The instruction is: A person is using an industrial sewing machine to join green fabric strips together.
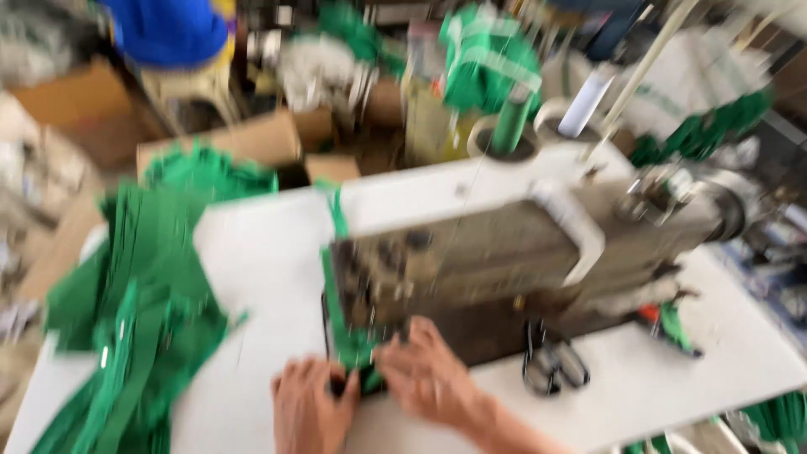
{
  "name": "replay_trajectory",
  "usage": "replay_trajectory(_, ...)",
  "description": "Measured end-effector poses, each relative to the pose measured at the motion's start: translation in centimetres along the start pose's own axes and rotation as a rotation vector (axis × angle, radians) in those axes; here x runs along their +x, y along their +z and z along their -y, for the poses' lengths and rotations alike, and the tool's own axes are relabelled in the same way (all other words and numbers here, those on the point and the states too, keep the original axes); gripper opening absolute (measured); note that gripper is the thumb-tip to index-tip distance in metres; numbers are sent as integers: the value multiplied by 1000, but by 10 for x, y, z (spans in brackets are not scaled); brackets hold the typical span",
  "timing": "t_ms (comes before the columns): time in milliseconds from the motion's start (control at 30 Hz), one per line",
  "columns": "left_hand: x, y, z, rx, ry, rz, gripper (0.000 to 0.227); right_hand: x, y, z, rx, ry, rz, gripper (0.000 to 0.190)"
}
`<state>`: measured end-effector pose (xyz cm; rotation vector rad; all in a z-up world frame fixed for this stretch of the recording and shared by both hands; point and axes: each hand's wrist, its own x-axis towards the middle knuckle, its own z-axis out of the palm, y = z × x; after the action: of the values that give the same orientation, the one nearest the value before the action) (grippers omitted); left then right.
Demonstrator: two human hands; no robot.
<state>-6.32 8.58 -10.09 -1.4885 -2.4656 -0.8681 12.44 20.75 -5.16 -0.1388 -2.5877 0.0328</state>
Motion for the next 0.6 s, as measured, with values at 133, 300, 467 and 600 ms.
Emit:
replay_trajectory(133,4,-36,-16,-134,-67,194,23,8,-8,11,-29,54,21,18)
replay_trajectory(300,8,-41,-19,-167,-90,230,28,17,-13,12,49,98,6,14)
replay_trajectory(467,7,-40,-19,-143,-59,219,27,13,-13,13,0,107,75,17)
replay_trajectory(600,7,-39,-19,-145,-17,127,32,10,-121,14,67,61,-116,14)
